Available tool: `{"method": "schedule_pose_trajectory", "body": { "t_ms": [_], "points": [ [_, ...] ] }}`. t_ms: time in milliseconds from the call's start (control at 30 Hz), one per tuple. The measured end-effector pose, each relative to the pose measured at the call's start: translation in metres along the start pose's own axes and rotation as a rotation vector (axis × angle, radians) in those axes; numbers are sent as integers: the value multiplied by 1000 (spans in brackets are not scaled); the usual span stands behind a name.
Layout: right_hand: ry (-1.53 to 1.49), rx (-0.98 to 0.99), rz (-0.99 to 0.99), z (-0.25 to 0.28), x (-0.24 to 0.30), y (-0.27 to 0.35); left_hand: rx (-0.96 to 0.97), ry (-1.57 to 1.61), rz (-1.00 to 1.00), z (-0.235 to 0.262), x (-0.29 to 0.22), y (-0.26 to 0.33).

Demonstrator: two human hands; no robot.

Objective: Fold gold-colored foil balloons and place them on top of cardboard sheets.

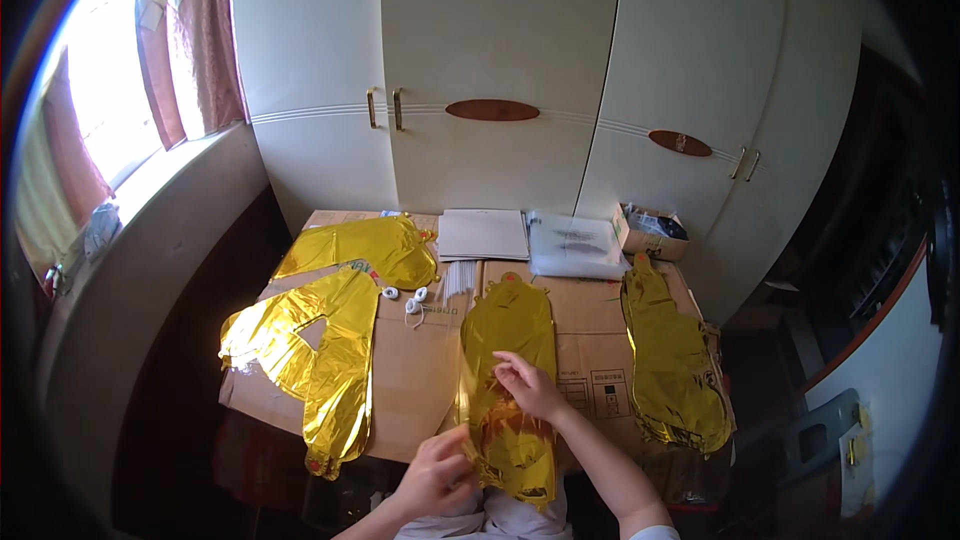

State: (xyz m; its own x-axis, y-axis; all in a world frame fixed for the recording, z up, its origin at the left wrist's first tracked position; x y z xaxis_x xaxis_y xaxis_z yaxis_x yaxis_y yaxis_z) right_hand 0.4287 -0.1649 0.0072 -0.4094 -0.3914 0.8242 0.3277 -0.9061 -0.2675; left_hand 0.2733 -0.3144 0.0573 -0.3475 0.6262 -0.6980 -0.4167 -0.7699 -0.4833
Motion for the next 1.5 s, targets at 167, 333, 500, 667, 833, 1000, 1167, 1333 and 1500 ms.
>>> {"method": "schedule_pose_trajectory", "body": {
  "t_ms": [167,333,500,667,833,1000,1167,1333,1500],
  "points": [
    [-58,117,-243,5,-12,9,202,-6,-43,-41,-4,-20],
    [44,92,-259,6,-39,26,316,-38,-95,-53,1,-28],
    [393,42,-212,20,-22,29,171,-279,23,-21,50,-63],
    [536,19,-143,18,-19,23,271,-568,49,-25,121,-99],
    [516,8,-127,16,-27,25,346,-583,107,-29,157,-119],
    [547,58,-143,16,-27,27,368,-551,152,-27,174,-125],
    [574,79,-147,16,-28,29,396,-560,160,-31,182,-128],
    [569,103,-165,15,-28,29,430,-564,162,-32,187,-132],
    [557,104,-154,14,-32,29,466,-549,174,-33,189,-135]
  ]
}}
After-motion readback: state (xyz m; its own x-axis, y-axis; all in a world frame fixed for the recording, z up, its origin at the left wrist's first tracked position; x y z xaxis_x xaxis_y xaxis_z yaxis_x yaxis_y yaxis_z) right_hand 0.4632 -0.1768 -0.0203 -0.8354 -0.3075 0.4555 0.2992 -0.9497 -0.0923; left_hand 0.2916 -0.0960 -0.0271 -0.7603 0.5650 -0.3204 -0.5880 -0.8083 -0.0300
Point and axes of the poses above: each hand's wrist, its own y-axis away from the middle knuckle, its own z-axis out of the back of the hand, x = y × z, the point moved 8 cm from there along -y, towards the middle knuckle, and after that the axes turned 7 degrees about y, right-handed, at the moved point
